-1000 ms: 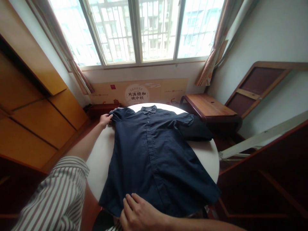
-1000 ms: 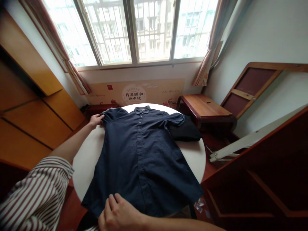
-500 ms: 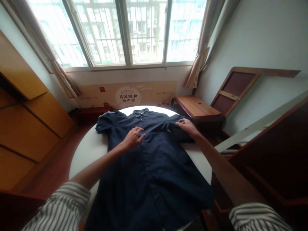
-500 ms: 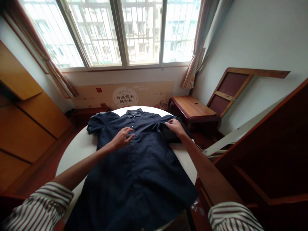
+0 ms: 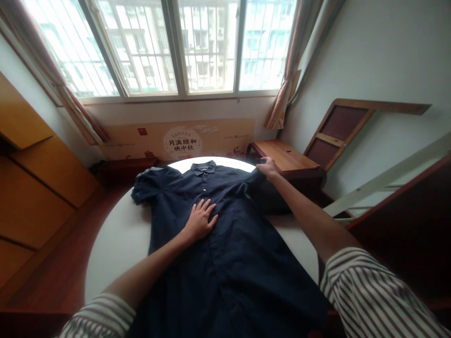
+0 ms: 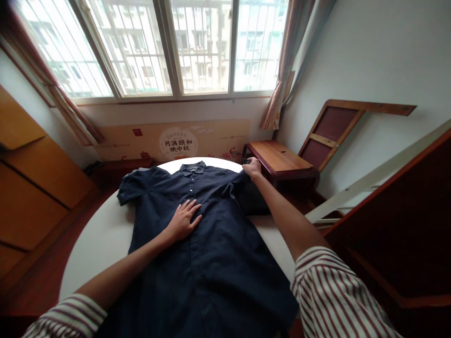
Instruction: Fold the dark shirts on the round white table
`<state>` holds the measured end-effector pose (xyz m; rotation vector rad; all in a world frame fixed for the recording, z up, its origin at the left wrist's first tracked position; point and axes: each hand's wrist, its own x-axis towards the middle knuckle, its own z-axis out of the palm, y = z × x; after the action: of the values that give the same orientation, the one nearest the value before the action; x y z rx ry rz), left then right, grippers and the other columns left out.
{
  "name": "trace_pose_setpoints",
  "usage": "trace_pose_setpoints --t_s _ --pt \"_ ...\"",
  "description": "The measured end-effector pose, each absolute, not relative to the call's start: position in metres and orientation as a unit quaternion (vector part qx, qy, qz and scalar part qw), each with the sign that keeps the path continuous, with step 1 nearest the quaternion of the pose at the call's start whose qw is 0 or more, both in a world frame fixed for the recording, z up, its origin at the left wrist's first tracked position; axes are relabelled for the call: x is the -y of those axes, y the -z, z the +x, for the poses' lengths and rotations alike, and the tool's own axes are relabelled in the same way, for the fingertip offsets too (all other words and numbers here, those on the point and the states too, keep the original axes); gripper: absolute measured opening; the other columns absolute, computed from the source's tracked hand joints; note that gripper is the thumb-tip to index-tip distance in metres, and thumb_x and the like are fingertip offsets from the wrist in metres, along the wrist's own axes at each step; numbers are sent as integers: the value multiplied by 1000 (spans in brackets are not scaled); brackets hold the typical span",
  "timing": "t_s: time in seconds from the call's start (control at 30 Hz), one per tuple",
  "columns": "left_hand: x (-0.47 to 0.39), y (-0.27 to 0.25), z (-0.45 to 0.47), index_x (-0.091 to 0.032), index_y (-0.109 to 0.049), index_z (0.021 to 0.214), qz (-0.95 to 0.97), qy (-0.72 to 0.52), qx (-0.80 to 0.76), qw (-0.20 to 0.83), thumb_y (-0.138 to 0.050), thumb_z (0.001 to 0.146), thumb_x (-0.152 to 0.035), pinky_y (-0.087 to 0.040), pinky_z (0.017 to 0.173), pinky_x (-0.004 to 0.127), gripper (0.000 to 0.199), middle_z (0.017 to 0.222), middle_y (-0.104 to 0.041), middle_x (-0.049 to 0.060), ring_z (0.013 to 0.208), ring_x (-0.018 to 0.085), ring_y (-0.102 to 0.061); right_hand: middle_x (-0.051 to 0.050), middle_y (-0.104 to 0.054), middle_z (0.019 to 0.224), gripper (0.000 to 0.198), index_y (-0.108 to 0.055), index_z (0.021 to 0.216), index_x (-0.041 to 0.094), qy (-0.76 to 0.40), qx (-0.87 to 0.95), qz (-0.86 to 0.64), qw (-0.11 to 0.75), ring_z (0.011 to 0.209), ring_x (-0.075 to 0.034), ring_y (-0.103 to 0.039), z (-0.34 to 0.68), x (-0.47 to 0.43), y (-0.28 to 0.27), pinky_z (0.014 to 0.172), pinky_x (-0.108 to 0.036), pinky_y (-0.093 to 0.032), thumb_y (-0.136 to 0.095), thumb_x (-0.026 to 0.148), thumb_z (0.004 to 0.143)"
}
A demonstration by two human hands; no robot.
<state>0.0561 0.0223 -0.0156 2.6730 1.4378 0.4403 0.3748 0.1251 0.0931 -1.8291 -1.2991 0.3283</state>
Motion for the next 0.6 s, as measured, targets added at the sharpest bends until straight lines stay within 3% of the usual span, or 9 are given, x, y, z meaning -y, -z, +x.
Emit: trace_pose_setpoints --t_s 0.1,0.27,0.47,0.6 --pt "-22 16 57 -22 -51 142 870 -143 -471 33 -40 98 -47 -29 115 57 51 153 -42 9 143 33 -34 -7 -71 89 32 -69 106 13 -188 584 -680 402 76 -16 -66 359 -131 -100 69 -24 -53 -77 23 76" --pt "-22 18 58 -23 -52 141 869 -146 -472 22 -42 97 -46 -29 115 56 51 153 -43 9 142 33 -35 -4 -67 67 30 -70 89 11 -287 632 -636 339 47 -9 -54 348 -147 -95 48 -20 -47 -68 40 86" --pt "-22 17 58 -23 -51 142 870 -144 -471 22 -43 97 -45 -30 115 57 51 153 -43 9 142 34 -35 -7 -62 59 40 -66 73 7 -260 574 -727 272 51 -16 -59 346 -186 -67 49 -27 -50 -83 43 72" --pt "-21 18 58 -23 -51 142 870 -142 -472 19 -42 97 -45 -28 115 57 51 154 -42 9 143 33 -33 -5 -68 83 32 -66 95 9 -246 567 -743 256 66 -14 -64 334 -209 -51 61 -29 -55 -70 40 88"
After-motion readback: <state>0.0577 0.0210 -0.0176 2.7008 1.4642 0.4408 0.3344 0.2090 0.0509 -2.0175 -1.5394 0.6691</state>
